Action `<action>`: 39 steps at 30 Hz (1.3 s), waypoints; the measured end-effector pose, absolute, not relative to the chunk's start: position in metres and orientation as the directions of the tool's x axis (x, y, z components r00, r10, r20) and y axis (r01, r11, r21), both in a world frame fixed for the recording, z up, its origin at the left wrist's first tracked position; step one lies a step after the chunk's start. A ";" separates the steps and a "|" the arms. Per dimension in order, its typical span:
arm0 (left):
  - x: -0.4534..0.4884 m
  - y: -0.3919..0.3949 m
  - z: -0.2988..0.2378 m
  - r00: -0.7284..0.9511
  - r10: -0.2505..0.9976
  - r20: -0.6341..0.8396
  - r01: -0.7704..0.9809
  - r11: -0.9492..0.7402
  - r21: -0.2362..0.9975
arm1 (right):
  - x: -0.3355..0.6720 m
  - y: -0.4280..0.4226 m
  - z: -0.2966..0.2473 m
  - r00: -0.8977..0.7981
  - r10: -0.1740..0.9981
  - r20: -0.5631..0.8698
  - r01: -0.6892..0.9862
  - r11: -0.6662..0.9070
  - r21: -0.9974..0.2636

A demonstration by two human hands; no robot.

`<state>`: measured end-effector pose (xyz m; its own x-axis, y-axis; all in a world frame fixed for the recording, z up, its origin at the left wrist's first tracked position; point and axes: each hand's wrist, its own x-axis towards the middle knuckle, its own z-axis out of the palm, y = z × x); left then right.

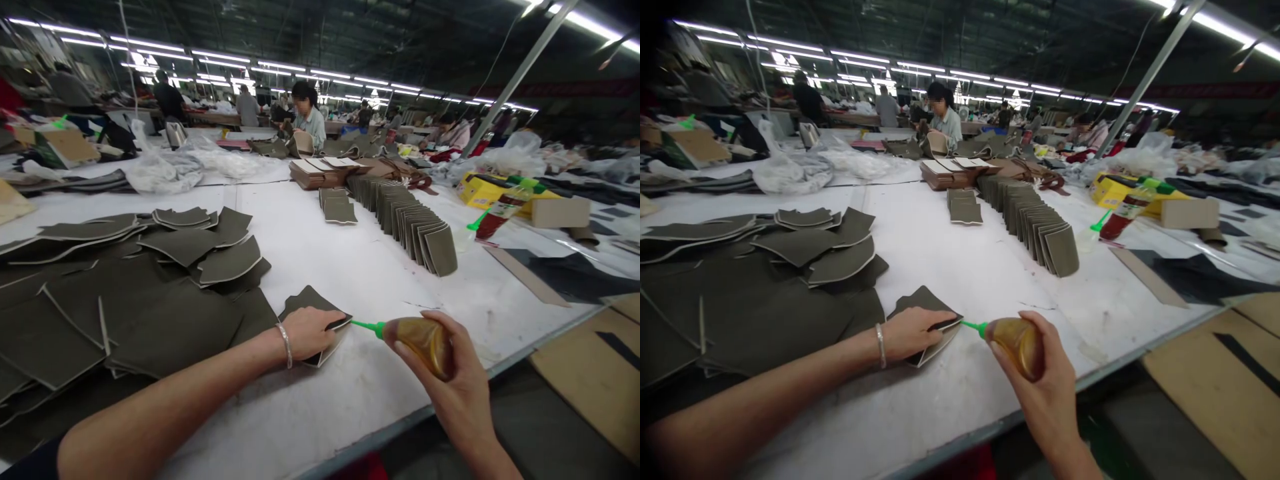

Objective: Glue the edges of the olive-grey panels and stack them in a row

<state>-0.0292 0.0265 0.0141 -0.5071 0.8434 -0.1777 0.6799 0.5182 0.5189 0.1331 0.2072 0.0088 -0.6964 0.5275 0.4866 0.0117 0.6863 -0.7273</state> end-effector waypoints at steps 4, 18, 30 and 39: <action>-0.028 0.027 0.013 -0.512 0.839 -0.185 0.680 0.527 0.510 | 0.135 0.208 0.008 -0.724 0.463 0.512 -0.004 0.738 -0.674; -0.023 0.027 0.011 -0.512 0.844 -0.157 0.716 0.521 0.465 | 0.137 0.211 0.006 -0.754 0.543 0.369 0.043 0.603 -0.797; -0.017 0.025 0.016 -0.524 0.840 -0.141 0.720 0.526 0.452 | 0.146 0.218 -0.006 -0.808 0.559 0.186 0.055 0.386 -0.921; -0.016 0.025 0.017 -0.532 0.832 -0.160 0.719 0.543 0.434 | 0.153 0.216 -0.014 -0.831 0.535 0.150 0.064 0.359 -0.931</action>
